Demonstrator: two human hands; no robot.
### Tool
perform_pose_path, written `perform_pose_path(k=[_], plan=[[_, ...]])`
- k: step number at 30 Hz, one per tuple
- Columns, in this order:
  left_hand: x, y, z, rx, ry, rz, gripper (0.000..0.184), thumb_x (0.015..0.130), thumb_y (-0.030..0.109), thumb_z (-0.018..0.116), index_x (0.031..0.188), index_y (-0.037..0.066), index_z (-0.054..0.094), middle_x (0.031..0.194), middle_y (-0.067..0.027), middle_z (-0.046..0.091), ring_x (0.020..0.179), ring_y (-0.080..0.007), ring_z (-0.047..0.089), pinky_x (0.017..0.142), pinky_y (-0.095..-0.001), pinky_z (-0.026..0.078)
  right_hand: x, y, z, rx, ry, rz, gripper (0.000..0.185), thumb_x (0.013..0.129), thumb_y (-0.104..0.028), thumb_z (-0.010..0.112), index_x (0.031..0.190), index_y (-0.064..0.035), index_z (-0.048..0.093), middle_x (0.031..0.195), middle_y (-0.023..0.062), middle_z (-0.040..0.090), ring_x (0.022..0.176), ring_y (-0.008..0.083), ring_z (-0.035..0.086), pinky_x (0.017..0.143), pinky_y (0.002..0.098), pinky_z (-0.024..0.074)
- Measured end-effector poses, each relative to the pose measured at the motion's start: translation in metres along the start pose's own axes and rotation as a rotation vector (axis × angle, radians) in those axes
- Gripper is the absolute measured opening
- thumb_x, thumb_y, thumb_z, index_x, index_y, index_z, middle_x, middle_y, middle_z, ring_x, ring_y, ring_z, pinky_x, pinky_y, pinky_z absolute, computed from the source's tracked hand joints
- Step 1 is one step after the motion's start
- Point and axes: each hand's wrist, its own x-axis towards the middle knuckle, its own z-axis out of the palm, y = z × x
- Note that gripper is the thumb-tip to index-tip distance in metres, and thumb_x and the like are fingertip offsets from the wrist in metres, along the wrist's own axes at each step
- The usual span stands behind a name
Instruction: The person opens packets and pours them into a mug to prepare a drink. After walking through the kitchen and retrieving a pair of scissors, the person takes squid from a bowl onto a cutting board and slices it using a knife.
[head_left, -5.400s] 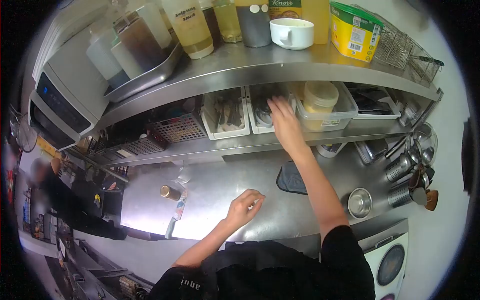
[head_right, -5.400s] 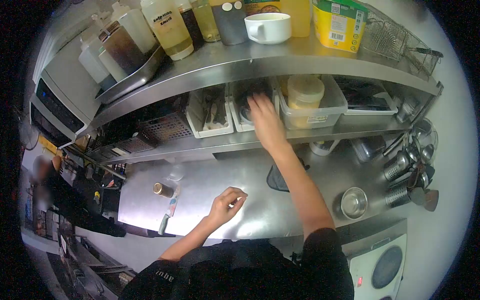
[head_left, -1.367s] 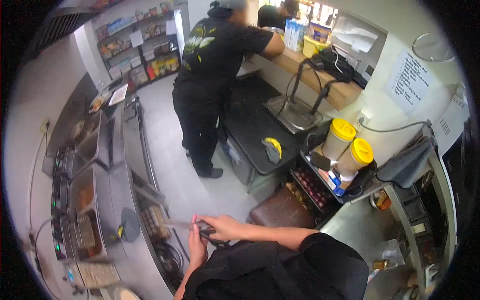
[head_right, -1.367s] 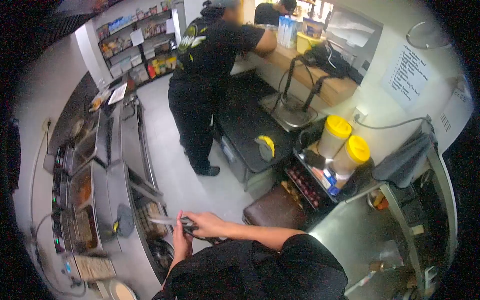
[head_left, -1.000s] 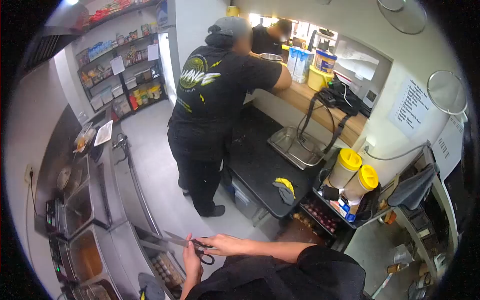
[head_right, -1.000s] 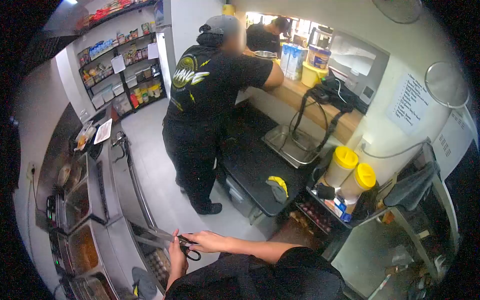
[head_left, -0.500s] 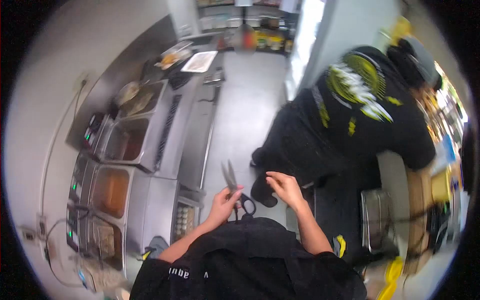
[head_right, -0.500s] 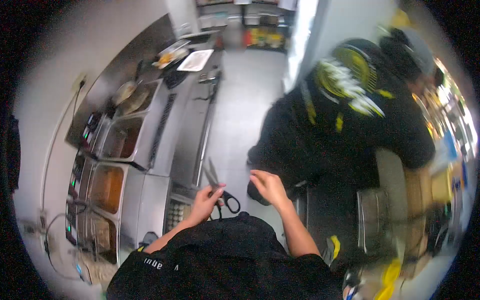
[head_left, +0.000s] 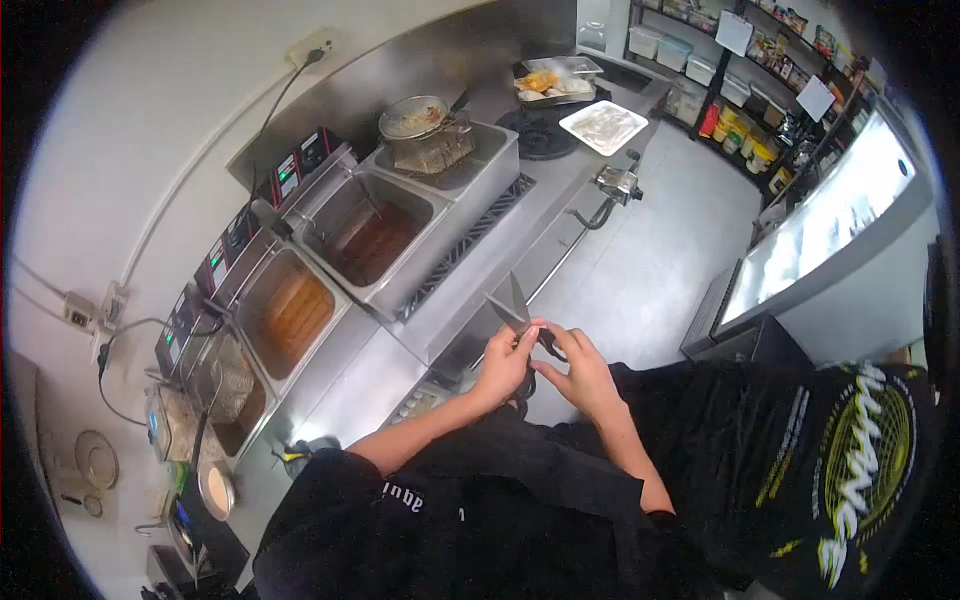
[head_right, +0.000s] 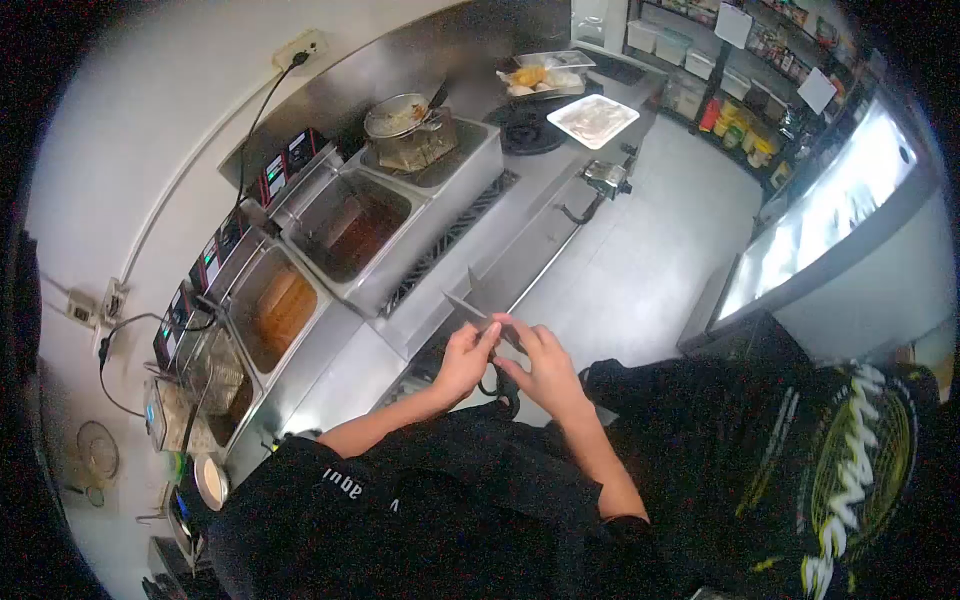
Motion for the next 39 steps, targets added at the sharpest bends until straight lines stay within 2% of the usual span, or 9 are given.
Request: perform_pose_path(k=[9,13,17,25,26,29,31,34,39], plan=[[0.193,0.005,0.042,-0.115,0.034,0.01,0.026,0.095,0.019,0.054,0.115,0.006,0.064,0.103,-0.0107,0.058,0.092,-0.0173,0.054,0.081,-0.0295,0.043,0.154,0.09,-0.04,0.024,-0.159,0.037,0.085,0.079,-0.017,0.07,0.145,-0.0034,0.018,0.113,0.0243,0.055,0.101,0.0387,0.057,0.085,0.0415,0.0481],[0.257,0.026,0.094,-0.219,-0.025,0.054,0.027,0.095,0.018,0.054,0.118,0.007,0.063,0.106,-0.0088,0.055,0.092,-0.0158,0.052,0.08,-0.0292,0.042,0.188,0.148,-0.068,-0.009,0.047,0.02,0.083,0.078,-0.015,0.07,0.144,-0.0037,0.021,0.114,0.0244,0.055,0.101,0.0372,0.059,0.087,0.0405,0.0482],[0.308,0.035,0.135,-0.143,-0.12,0.048,0.028,0.095,0.017,0.053,0.119,0.005,0.061,0.113,-0.0078,0.052,0.1,-0.0145,0.05,0.085,-0.0278,0.042,0.213,0.198,-0.108,0.114,-0.026,0.299,0.075,0.077,-0.013,0.071,0.14,-0.0013,0.032,0.115,0.0228,0.056,0.101,0.0335,0.061,0.086,0.0384,0.0492],[0.443,0.041,0.271,-0.2,-0.386,0.01,0.056,0.094,0.008,0.053,0.145,0.009,0.029,0.123,-0.0059,0.05,0.106,-0.0129,0.051,0.094,-0.0277,0.04,0.28,0.351,-0.215,0.199,0.028,0.284,0.063,0.081,-0.007,0.067,0.137,-0.0051,0.038,0.107,0.0205,0.063,0.095,0.0321,0.065,0.08,0.0373,0.0527],[0.454,0.065,0.296,-0.2,-0.39,0.014,0.066,0.094,0.007,0.053,0.149,0.011,0.017,0.121,-0.0057,0.051,0.107,-0.0133,0.05,0.094,-0.0288,0.04,0.288,0.368,-0.237,0.235,0.033,0.304,0.062,0.081,-0.006,0.066,0.137,-0.0047,0.038,0.107,0.0194,0.063,0.095,0.0304,0.066,0.079,0.0368,0.0527],[0.501,0.089,0.369,-0.155,-0.434,0.023,0.065,0.094,0.006,0.052,0.148,0.011,0.017,0.116,-0.0077,0.053,0.101,-0.0133,0.054,0.089,-0.0284,0.046,0.305,0.42,-0.306,0.261,0.005,0.396,0.063,0.081,-0.005,0.066,0.137,-0.0045,0.038,0.105,0.0176,0.064,0.093,0.0285,0.067,0.078,0.0358,0.0529],[0.535,0.098,0.42,-0.246,-0.536,-0.05,0.067,0.094,0.005,0.051,0.149,0.013,0.013,0.114,-0.0072,0.053,0.1,-0.0127,0.054,0.087,-0.027,0.045,0.317,0.45,-0.357,0.284,0.09,0.404,0.058,0.08,-0.012,0.069,0.131,-0.0056,0.041,0.102,0.022,0.063,0.089,0.0359,0.065,0.076,0.0397,0.053],[0.58,0.095,0.485,-0.393,-0.604,-0.214,0.074,0.094,0.005,0.052,0.15,0.013,0.004,0.107,-0.0061,0.054,0.093,-0.012,0.053,0.083,-0.0264,0.045,0.329,0.501,-0.409,0.017,0.049,0.389,0.074,0.067,-0.017,0.073,0.132,-0.003,0.04,0.109,0.0234,0.059,0.097,0.0376,0.06,0.083,0.041,0.0496],[0.648,0.095,0.566,-0.468,-0.638,-0.185,0.076,0.094,0.008,0.053,0.15,0.011,0.001,0.108,-0.007,0.053,0.096,-0.0139,0.052,0.087,-0.0277,0.044,0.36,0.582,-0.469,-0.02,0.046,0.435,0.07,0.068,-0.012,0.07,0.133,-0.0029,0.043,0.103,0.0204,0.061,0.086,0.0327,0.064,0.076,0.0377,0.0512]])
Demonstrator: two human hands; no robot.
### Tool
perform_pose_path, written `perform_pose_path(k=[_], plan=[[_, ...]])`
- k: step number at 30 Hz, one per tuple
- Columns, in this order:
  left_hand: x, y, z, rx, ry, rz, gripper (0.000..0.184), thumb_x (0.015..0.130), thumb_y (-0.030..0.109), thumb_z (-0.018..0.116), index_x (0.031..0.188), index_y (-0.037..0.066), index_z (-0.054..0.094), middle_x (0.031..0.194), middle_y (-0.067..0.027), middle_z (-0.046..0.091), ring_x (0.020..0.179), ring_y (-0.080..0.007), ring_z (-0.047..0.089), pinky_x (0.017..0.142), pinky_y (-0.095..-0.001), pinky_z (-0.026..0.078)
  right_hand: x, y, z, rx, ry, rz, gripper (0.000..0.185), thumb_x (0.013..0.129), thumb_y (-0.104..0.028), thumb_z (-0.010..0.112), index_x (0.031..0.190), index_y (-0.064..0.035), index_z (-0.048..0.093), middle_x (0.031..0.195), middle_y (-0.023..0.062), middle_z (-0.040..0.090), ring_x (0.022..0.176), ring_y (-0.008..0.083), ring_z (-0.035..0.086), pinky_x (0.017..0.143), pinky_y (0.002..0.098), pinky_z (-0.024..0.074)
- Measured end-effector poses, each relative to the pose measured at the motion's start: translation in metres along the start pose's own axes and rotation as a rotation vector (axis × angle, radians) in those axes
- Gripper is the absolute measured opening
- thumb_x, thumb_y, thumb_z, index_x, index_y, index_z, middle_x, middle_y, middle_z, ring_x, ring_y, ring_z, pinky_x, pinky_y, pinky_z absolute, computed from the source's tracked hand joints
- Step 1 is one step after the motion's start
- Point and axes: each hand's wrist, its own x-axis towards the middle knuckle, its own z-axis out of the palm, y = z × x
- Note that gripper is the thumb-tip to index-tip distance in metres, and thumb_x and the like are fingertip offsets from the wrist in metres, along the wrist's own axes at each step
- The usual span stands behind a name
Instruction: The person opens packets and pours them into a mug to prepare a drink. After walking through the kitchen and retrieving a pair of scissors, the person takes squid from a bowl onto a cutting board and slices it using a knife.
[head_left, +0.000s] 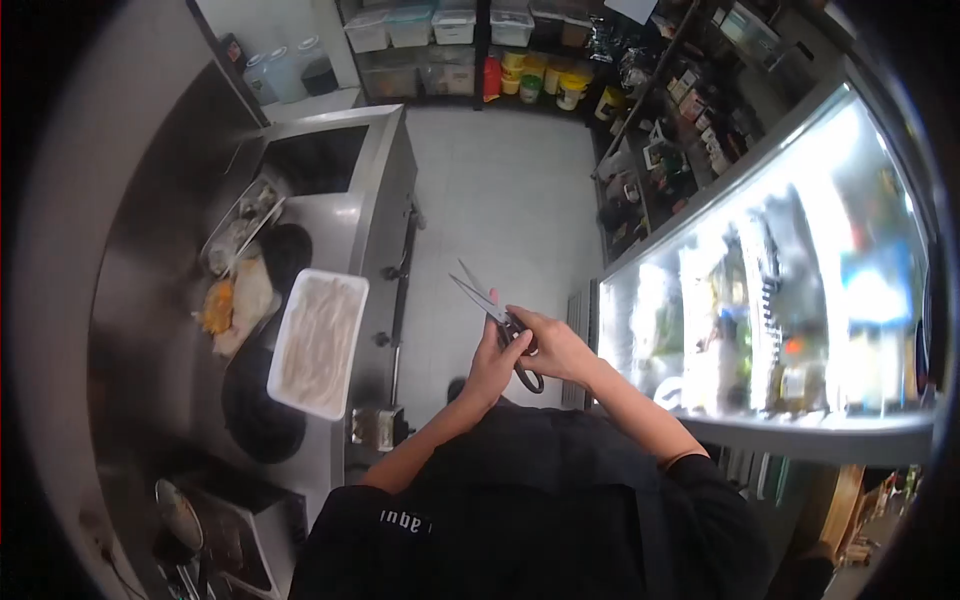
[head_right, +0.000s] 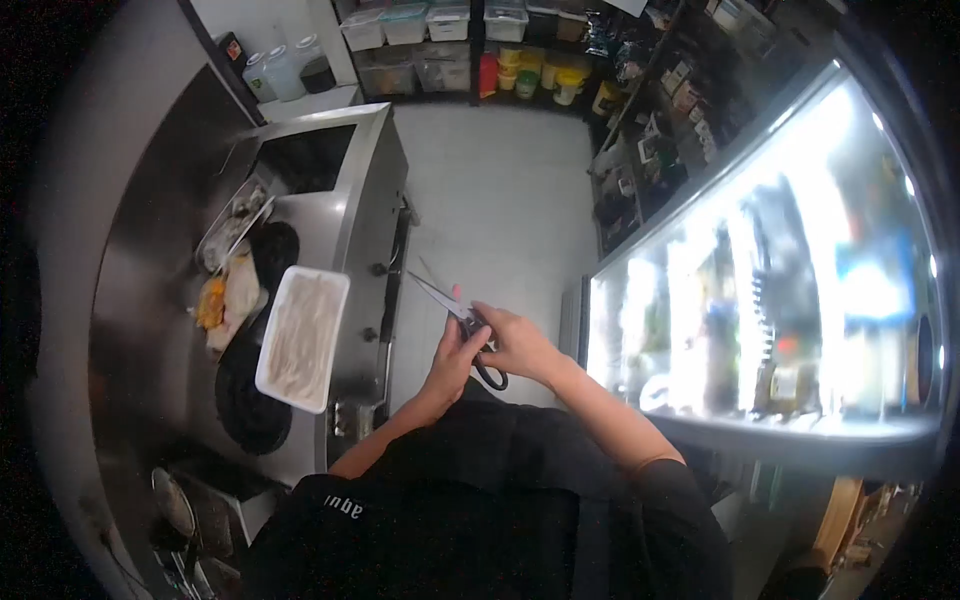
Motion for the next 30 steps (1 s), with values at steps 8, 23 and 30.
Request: perform_pose_path(k=[8,23,30], plan=[[0.193,0.016,-0.003,0.066,-0.126,0.042,0.078,0.095,0.015,0.053,0.15,0.012,-0.003,0.123,-0.0096,0.047,0.109,-0.0166,0.05,0.09,-0.0301,0.045,0.146,0.078,-0.086,0.187,0.044,0.092,0.047,0.08,-0.002,0.063,0.125,0.0022,0.049,0.103,0.0182,0.065,0.091,0.0249,0.066,0.077,0.0326,0.0508],[0.401,0.1,-0.052,0.177,0.112,0.054,0.079,0.094,0.019,0.058,0.151,0.015,0.004,0.132,-0.0118,0.045,0.113,-0.0169,0.05,0.092,-0.0325,0.047,0.419,0.17,-0.151,0.127,-0.246,-0.271,0.072,0.071,-0.016,0.074,0.134,-0.002,0.042,0.114,0.0191,0.059,0.098,0.0308,0.062,0.086,0.0373,0.0485],[0.406,0.103,-0.068,0.163,0.676,0.266,0.081,0.094,0.018,0.056,0.15,0.018,-0.002,0.13,-0.0112,0.047,0.101,-0.0174,0.058,0.091,-0.0329,0.046,0.519,0.133,-0.135,0.071,-0.564,-0.643,0.062,0.072,-0.017,0.073,0.128,-0.0042,0.048,0.108,0.0205,0.061,0.095,0.0359,0.063,0.077,0.0382,0.0504]])
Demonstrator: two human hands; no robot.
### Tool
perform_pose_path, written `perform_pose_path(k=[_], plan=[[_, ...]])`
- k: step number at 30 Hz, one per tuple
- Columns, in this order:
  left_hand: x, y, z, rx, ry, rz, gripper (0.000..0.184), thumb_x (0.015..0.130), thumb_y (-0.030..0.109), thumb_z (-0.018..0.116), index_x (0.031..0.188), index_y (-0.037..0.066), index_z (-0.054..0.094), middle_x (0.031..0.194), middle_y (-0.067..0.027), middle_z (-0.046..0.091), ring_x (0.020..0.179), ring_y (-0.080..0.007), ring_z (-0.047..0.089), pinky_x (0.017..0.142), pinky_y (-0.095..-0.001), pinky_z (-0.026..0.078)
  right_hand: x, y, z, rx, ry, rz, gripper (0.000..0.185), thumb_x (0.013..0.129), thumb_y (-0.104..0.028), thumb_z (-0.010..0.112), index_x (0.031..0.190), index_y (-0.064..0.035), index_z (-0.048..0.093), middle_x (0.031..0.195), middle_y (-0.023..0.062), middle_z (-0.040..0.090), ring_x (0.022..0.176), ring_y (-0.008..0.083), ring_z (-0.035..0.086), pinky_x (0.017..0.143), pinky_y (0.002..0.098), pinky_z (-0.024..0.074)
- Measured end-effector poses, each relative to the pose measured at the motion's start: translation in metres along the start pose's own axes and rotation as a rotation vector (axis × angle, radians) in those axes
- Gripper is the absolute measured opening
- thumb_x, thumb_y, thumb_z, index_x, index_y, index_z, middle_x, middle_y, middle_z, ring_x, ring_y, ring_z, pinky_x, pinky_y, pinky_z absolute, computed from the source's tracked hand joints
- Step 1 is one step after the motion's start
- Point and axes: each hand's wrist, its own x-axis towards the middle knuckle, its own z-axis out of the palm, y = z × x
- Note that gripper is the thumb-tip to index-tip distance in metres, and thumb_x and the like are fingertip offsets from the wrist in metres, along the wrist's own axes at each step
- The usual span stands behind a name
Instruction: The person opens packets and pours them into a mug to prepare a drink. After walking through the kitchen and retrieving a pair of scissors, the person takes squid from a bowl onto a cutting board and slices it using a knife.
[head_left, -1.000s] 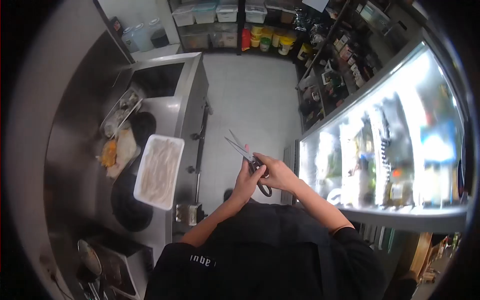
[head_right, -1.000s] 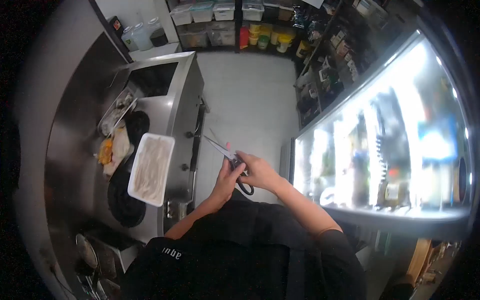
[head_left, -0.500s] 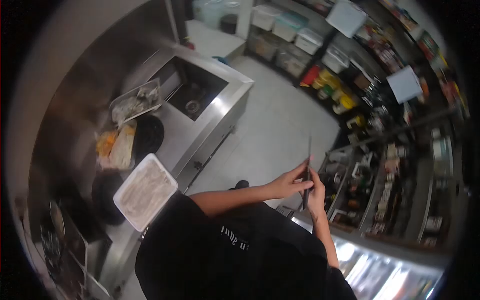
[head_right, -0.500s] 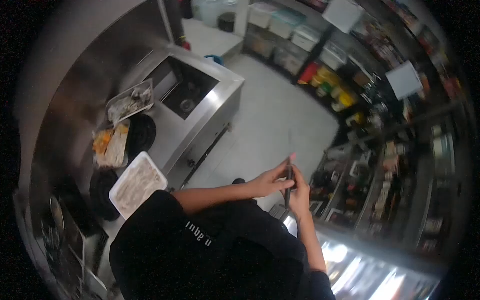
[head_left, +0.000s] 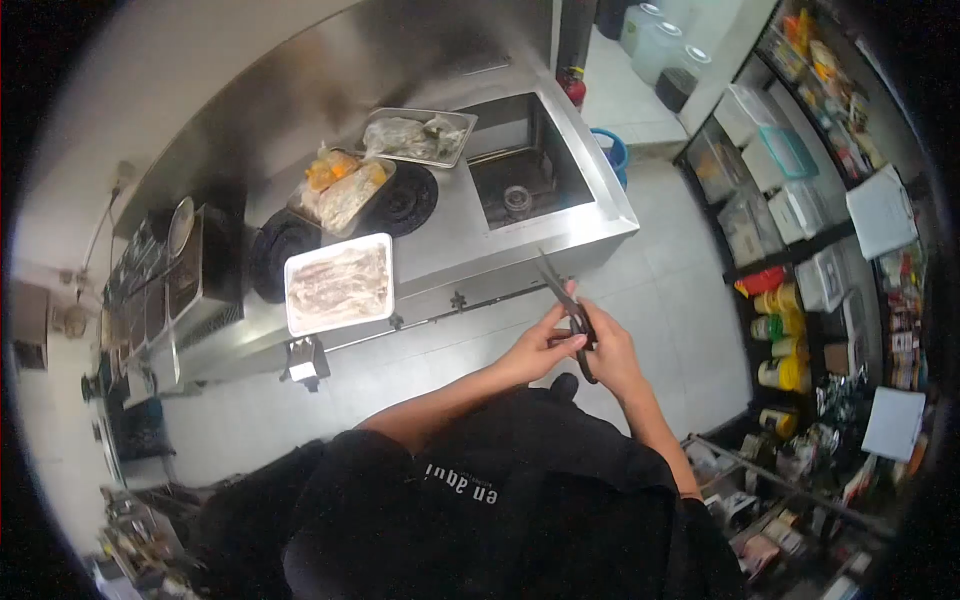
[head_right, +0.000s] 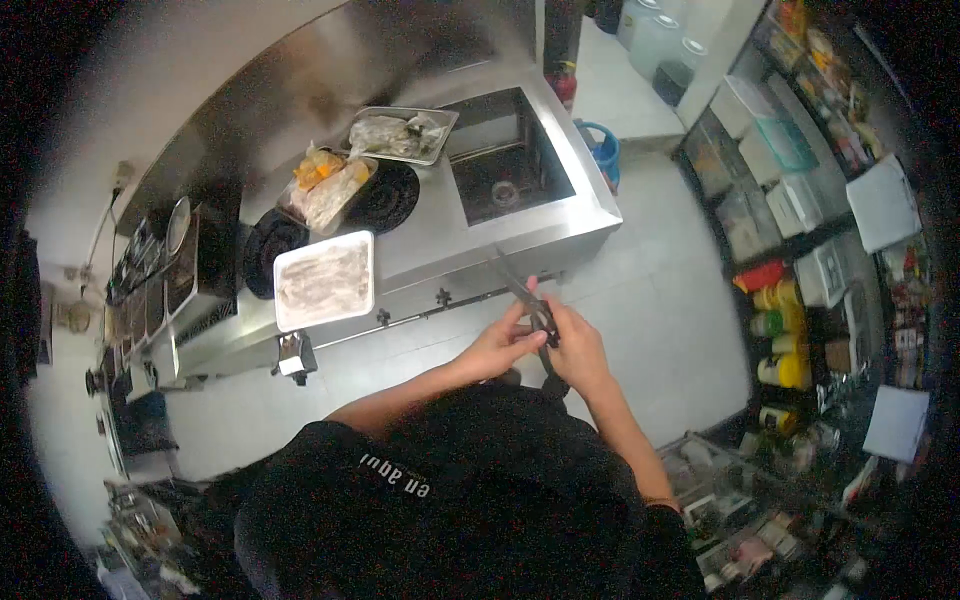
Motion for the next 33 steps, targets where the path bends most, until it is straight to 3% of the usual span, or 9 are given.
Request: perform_pose_path(k=[3,8,14,16,20,26,28,30,33], plan=[[0.017,0.0,0.032,0.08,0.074,-0.047,0.08,0.095,0.019,0.056,0.15,0.018,-0.002,0.129,-0.0137,0.048,0.096,-0.0132,0.058,0.088,-0.0288,0.045,-0.002,0.021,-0.021,0.157,0.0,0.055,0.042,0.075,-0.013,0.072,0.114,-0.0044,0.058,0.088,0.0206,0.066,0.08,0.0341,0.067,0.07,0.0378,0.0516],[0.051,-0.013,0.086,0.038,0.065,-0.057,0.078,0.094,0.023,0.056,0.151,0.015,0.002,0.128,-0.0205,0.048,0.089,-0.0113,0.058,0.086,-0.0272,0.044,-0.014,0.042,-0.079,0.226,-0.106,0.229,0.045,0.075,-0.018,0.076,0.113,-0.0031,0.058,0.086,0.0173,0.067,0.077,0.0283,0.068,0.069,0.0333,0.051],[0.119,-0.01,0.131,0.116,-0.034,-0.061,0.079,0.094,0.023,0.057,0.15,0.008,0.003,0.127,-0.0161,0.048,0.096,-0.0153,0.059,0.088,-0.0296,0.044,-0.018,0.097,-0.126,0.264,0.191,0.045,0.049,0.071,-0.019,0.08,0.112,-0.0015,0.06,0.079,0.0098,0.068,0.07,0.0195,0.066,0.066,0.0289,0.0506],[0.152,-0.005,0.146,-0.058,-0.167,-0.09,0.086,0.092,0.025,0.062,0.149,0.006,0.001,0.122,-0.0156,0.051,0.096,-0.017,0.06,0.086,-0.0304,0.046,-0.009,0.118,-0.157,0.431,0.08,0.331,0.05,0.071,-0.015,0.08,0.113,0.0007,0.059,0.081,0.0078,0.069,0.073,0.011,0.064,0.065,0.0262,0.0501],[0.228,-0.017,0.155,-0.001,-0.218,-0.065,0.09,0.091,0.027,0.061,0.149,0.009,-0.006,0.125,-0.0134,0.049,0.105,-0.0186,0.058,0.089,-0.0314,0.047,0.036,0.189,-0.187,0.523,0.239,0.264,0.05,0.072,-0.014,0.08,0.115,0.0026,0.058,0.076,0.0039,0.066,0.069,0.0091,0.061,0.062,0.0246,0.0489],[0.376,-0.01,0.141,0.016,-0.163,0.054,0.101,0.086,0.025,0.069,0.148,0.007,-0.008,0.132,-0.0177,0.045,0.111,-0.0203,0.055,0.092,-0.033,0.047,0.143,0.258,-0.25,0.36,0.09,0.262,0.051,0.075,-0.01,0.077,0.119,0.0019,0.055,0.097,0.009,0.066,0.083,0.0108,0.062,0.07,0.0251,0.0496],[0.43,-0.019,0.146,-0.156,-0.107,0.024,0.102,0.084,0.025,0.071,0.148,0.003,-0.005,0.131,-0.0166,0.045,0.096,-0.0186,0.061,0.078,-0.0292,0.051,0.181,0.292,-0.271,0.661,0.084,0.403,0.053,0.074,-0.012,0.077,0.121,-0.0007,0.055,0.096,0.0065,0.066,0.077,0.0104,0.062,0.067,0.0249,0.0497],[0.472,-0.003,0.142,-0.084,-0.131,0.036,0.097,0.085,0.024,0.07,0.148,0.003,0.0,0.129,-0.0178,0.046,0.092,-0.0176,0.063,0.076,-0.0287,0.051,0.223,0.302,-0.304,0.468,0.049,0.356,0.053,0.075,-0.012,0.077,0.122,-0.0013,0.054,0.097,0.0055,0.066,0.074,0.0088,0.061,0.061,0.0229,0.0489],[0.546,0.011,0.137,-0.129,-0.024,0.007,0.083,0.088,0.02,0.066,0.148,0.006,0.011,0.128,-0.0189,0.048,0.085,-0.0151,0.065,0.073,-0.0274,0.051,0.283,0.325,-0.354,0.631,-0.08,0.49,0.049,0.078,-0.013,0.076,0.12,-0.002,0.055,0.091,0.0037,0.065,0.065,0.005,0.057,0.05,0.0188,0.0448]])
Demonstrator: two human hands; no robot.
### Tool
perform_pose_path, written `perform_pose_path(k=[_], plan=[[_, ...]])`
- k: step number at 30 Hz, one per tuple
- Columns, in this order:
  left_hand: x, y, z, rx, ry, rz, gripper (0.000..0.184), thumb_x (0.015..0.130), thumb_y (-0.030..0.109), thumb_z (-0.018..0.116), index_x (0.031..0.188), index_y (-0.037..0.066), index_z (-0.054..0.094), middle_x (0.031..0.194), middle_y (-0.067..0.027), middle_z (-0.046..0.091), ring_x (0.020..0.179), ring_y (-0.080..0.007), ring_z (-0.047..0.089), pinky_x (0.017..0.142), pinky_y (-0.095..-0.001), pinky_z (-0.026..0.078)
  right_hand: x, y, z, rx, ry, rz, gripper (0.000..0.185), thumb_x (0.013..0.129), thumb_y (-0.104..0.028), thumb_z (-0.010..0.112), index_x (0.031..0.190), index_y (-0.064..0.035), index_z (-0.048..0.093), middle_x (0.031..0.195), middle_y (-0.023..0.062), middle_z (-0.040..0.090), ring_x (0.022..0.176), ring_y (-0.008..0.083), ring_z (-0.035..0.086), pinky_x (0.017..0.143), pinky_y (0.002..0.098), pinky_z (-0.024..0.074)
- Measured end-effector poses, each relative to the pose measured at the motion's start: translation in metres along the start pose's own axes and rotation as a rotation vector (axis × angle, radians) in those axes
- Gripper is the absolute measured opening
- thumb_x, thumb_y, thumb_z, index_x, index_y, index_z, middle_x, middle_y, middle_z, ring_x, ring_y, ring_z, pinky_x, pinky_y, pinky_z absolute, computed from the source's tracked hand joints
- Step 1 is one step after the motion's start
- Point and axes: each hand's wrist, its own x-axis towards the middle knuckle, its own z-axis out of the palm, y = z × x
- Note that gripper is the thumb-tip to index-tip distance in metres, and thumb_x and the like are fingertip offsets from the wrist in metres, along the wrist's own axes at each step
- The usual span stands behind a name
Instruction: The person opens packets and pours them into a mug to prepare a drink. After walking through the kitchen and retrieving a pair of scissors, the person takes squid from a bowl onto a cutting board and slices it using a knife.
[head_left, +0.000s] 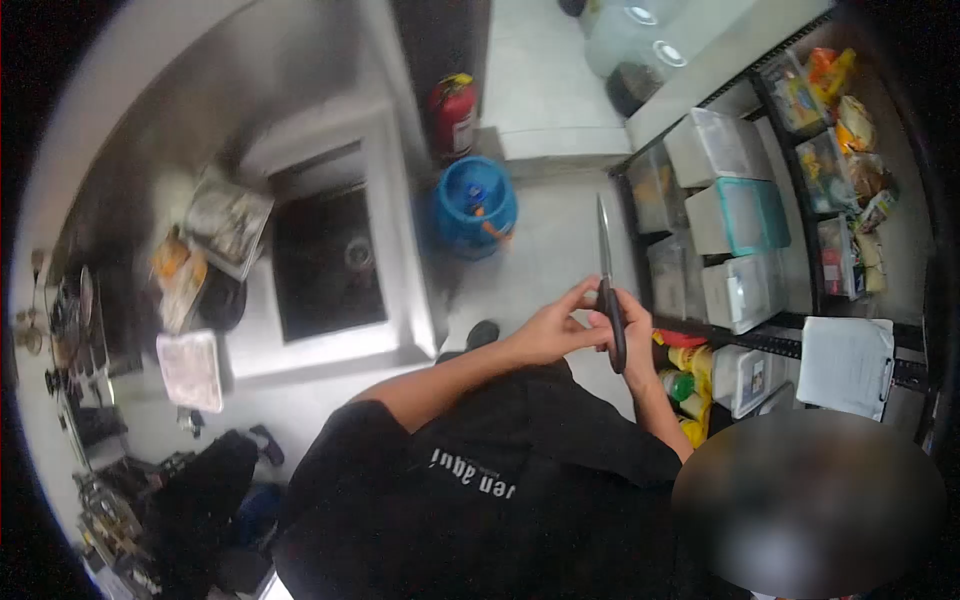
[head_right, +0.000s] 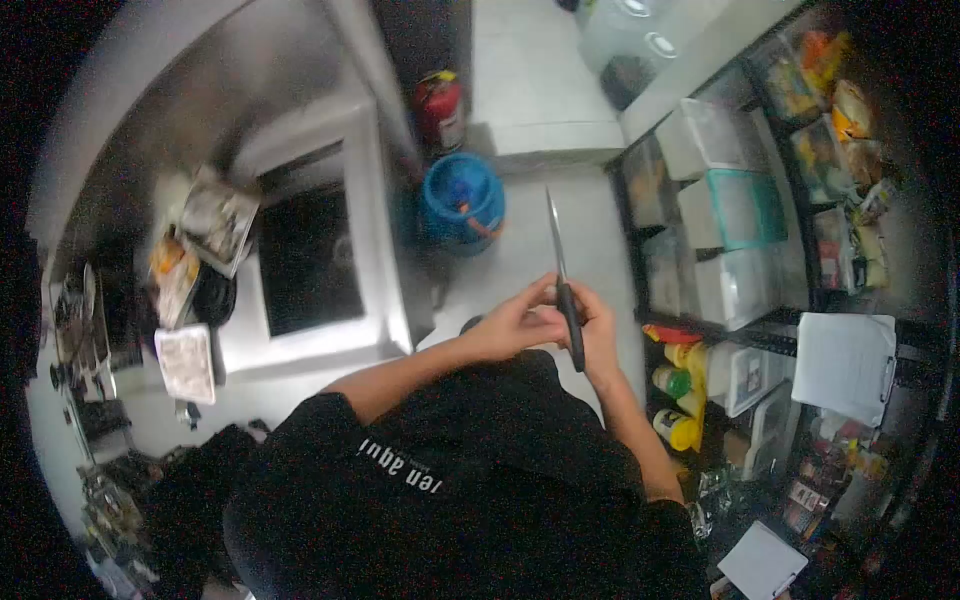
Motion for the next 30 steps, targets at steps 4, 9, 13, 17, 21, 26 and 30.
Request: perform_pose_path(k=[4,9,13,17,21,26,30], plan=[[0.101,0.008,-0.01,-0.015,0.028,0.006,0.077,0.089,0.017,0.064,0.148,0.008,0.014,0.127,-0.0189,0.049,0.085,-0.0166,0.065,0.072,-0.0271,0.051,0.078,-0.012,-0.078,0.313,-0.198,-0.091,0.05,0.089,-0.036,0.061,0.121,0.0021,0.052,0.069,0.0017,0.053,0.052,0.0097,0.051,0.043,0.0232,0.0426],[0.236,0.019,-0.015,-0.027,0.263,-0.008,0.064,0.091,0.013,0.06,0.143,0.006,0.024,0.123,-0.0169,0.052,0.084,-0.0184,0.065,0.072,-0.0271,0.051,0.195,-0.012,-0.2,0.639,-0.468,0.126,0.07,0.091,-0.059,0.044,0.127,0.0013,0.044,0.06,-0.0008,0.042,0.043,0.0077,0.039,0.035,0.0235,0.0327],[0.316,0.066,-0.023,0.078,0.53,-0.003,0.059,0.091,0.013,0.06,0.141,0.005,0.028,0.122,-0.0155,0.053,0.084,-0.0179,0.065,0.072,-0.0272,0.051,0.289,-0.057,-0.259,0.669,-0.624,0.202,0.086,0.083,-0.072,0.038,0.13,-0.001,0.041,0.059,-0.0011,0.041,0.044,0.0077,0.039,0.037,0.0229,0.0332],[0.387,0.101,-0.054,0.07,0.626,0.053,0.057,0.092,0.014,0.059,0.14,0.003,0.029,0.121,-0.0155,0.054,0.085,-0.0173,0.064,0.072,-0.0268,0.051,0.405,-0.094,-0.282,0.627,-0.788,0.17,0.107,0.073,-0.082,0.034,0.136,0.0043,0.034,0.063,0.0005,0.045,0.047,0.0087,0.044,0.037,0.0239,0.0354],[0.465,0.126,-0.125,0.065,0.771,0.104,0.055,0.093,0.014,0.058,0.139,0.004,0.03,0.121,-0.0158,0.054,0.085,-0.0173,0.064,0.072,-0.0269,0.051,0.541,-0.148,-0.285,0.584,-0.942,0.136,0.114,0.068,-0.084,0.038,0.137,0.0065,0.031,0.067,0.0033,0.049,0.052,0.0109,0.048,0.043,0.0258,0.0417],[0.595,0.23,-0.232,0.089,0.886,0.141,0.048,0.093,0.015,0.057,0.135,0.003,0.037,0.114,-0.0124,0.058,0.083,-0.0163,0.065,0.07,-0.0261,0.051,0.673,-0.269,-0.304,0.44,-0.83,-0.087,0.103,0.077,-0.077,0.044,0.134,0.0083,0.036,0.068,0.0062,0.052,0.055,0.0121,0.052,0.048,0.0264,0.0446],[0.702,0.364,-0.283,0.134,0.737,0.259,0.04,0.095,0.013,0.053,0.132,0.004,0.041,0.116,-0.0101,0.056,0.091,-0.0173,0.062,0.078,-0.0278,0.049,0.749,-0.381,-0.314,0.268,-0.64,-0.083,0.079,0.084,-0.057,0.06,0.119,0.0121,0.047,0.052,0.0027,0.045,0.039,0.0114,0.043,0.034,0.0255,0.0348]])
